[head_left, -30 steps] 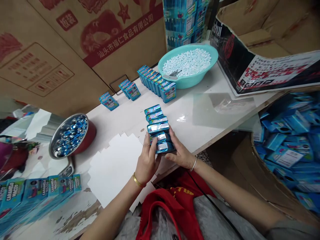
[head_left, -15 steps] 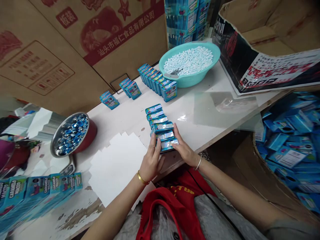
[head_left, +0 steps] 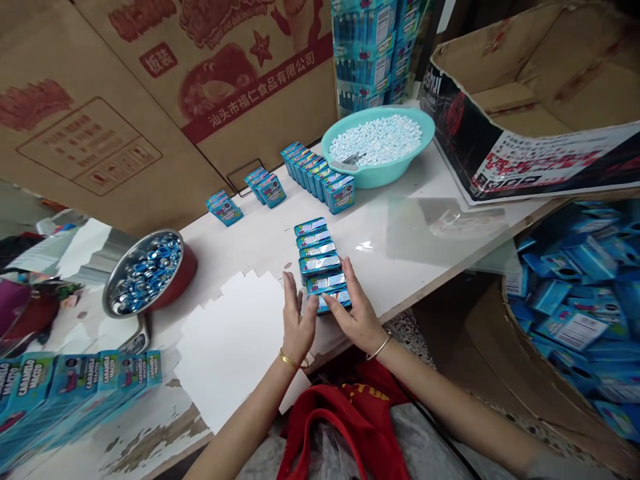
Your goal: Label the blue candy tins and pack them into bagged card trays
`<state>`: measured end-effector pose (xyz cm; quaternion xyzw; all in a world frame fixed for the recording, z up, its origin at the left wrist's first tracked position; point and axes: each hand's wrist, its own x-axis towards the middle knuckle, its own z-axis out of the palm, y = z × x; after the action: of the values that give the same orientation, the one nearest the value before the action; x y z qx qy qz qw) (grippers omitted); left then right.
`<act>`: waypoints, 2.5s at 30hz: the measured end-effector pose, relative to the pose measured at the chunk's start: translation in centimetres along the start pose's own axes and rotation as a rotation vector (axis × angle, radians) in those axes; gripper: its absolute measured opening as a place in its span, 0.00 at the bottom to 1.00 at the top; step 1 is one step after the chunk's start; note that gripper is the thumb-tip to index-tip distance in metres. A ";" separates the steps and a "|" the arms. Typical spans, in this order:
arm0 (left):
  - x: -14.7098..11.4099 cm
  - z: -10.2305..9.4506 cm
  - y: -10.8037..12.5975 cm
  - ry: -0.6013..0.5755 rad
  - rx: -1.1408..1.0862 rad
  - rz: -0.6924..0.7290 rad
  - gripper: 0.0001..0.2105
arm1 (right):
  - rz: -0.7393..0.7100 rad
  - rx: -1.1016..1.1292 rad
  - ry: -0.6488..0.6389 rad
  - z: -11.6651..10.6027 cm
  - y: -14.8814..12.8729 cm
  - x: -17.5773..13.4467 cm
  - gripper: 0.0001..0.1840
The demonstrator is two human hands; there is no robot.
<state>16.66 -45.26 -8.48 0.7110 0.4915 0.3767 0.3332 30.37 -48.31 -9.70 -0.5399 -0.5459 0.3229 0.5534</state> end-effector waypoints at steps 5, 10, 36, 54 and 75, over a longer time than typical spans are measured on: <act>2.1 0.6 2.2 0.019 -0.132 -0.219 0.22 | -0.046 -0.065 0.024 0.2 0.4 -0.1 0.41; 3.2 0.4 2.2 0.022 -0.026 -0.230 0.17 | -0.132 -0.152 0.046 0.2 0.1 0.2 0.39; 5.5 -2.0 4.4 -0.154 0.770 0.367 0.14 | -0.044 -0.027 -0.227 -2.6 1.5 1.0 0.35; 5.1 0.0 4.5 -0.455 0.929 0.443 0.34 | -0.088 -0.244 -0.031 -7.3 4.2 4.7 0.39; 0.9 4.6 10.1 -0.560 0.048 0.367 0.22 | 0.274 -0.797 0.203 -15.1 14.2 13.1 0.21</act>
<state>25.38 -47.81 -2.09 0.8712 0.2534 0.2085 0.3652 50.64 -36.65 -17.14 -0.8078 -0.4941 0.1025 0.3046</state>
